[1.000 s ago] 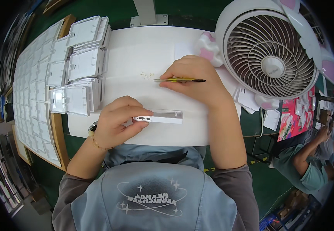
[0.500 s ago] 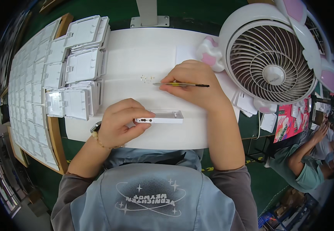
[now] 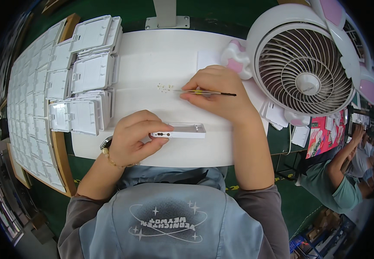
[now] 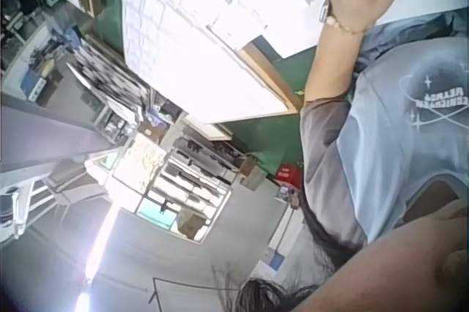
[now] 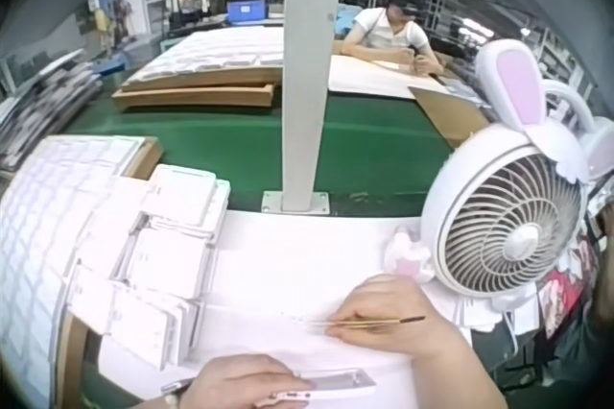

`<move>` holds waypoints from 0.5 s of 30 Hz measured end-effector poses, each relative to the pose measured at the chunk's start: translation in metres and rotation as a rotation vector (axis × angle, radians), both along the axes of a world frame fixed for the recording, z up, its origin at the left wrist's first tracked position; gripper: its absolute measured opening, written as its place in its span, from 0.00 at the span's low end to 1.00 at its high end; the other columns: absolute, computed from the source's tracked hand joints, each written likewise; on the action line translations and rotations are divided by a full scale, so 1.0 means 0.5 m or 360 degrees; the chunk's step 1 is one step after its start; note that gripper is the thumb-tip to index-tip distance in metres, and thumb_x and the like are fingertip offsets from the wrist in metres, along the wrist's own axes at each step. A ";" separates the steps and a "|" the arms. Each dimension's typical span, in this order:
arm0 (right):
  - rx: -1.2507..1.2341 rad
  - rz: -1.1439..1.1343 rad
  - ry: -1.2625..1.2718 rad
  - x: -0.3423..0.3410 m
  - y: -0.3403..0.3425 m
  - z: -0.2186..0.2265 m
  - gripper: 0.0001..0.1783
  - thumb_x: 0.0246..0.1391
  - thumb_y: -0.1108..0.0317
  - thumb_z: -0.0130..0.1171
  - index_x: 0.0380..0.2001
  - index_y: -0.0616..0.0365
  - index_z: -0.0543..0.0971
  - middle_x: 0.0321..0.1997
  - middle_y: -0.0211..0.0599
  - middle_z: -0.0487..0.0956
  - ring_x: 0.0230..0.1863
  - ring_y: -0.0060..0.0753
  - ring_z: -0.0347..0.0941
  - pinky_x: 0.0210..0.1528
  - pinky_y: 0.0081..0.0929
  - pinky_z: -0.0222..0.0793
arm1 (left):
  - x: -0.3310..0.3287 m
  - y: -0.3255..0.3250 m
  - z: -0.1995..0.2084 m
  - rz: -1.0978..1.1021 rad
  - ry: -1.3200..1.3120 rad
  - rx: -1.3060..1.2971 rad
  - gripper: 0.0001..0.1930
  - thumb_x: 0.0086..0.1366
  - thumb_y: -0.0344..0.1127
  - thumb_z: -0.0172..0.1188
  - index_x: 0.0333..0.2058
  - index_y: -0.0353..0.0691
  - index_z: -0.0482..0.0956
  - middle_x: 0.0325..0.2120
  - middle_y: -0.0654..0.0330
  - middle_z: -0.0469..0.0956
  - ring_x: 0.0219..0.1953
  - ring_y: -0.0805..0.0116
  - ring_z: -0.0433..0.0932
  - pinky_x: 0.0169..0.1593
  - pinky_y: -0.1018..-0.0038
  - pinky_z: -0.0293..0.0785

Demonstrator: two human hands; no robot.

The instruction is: Assembling small electronic components into plastic housings using tweezers.

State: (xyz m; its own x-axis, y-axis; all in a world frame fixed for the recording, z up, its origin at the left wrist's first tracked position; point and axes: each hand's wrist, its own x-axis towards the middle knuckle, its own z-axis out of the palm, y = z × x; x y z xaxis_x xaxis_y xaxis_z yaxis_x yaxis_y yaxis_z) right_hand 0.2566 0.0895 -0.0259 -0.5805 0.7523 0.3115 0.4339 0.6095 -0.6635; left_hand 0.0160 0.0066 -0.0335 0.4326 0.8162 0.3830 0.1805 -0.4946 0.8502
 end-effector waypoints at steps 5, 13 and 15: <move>0.0122 0.0024 0.0064 -0.012 0.001 -0.012 0.10 0.38 0.72 0.74 0.27 0.57 0.83 0.27 0.31 0.81 0.29 0.33 0.75 0.31 0.28 0.67 | -0.001 0.001 0.000 -0.0017 0.0006 -0.0015 0.12 0.54 0.29 0.70 0.39 0.41 0.84 0.28 0.60 0.78 0.24 0.66 0.76 0.27 0.74 0.72; 0.0144 0.0003 0.0045 -0.015 -0.002 -0.011 0.11 0.38 0.72 0.75 0.27 0.57 0.83 0.27 0.31 0.81 0.29 0.33 0.75 0.31 0.28 0.67 | -0.001 0.000 -0.001 -0.0006 -0.0001 -0.0018 0.12 0.55 0.28 0.69 0.39 0.41 0.84 0.29 0.60 0.78 0.24 0.67 0.76 0.27 0.74 0.72; 0.0157 -0.0033 0.0031 -0.013 -0.003 -0.010 0.11 0.38 0.72 0.75 0.27 0.57 0.83 0.27 0.31 0.81 0.29 0.33 0.75 0.31 0.28 0.67 | -0.002 0.000 0.001 -0.0009 0.0005 -0.0033 0.12 0.55 0.28 0.69 0.39 0.41 0.84 0.29 0.60 0.78 0.24 0.67 0.76 0.27 0.74 0.72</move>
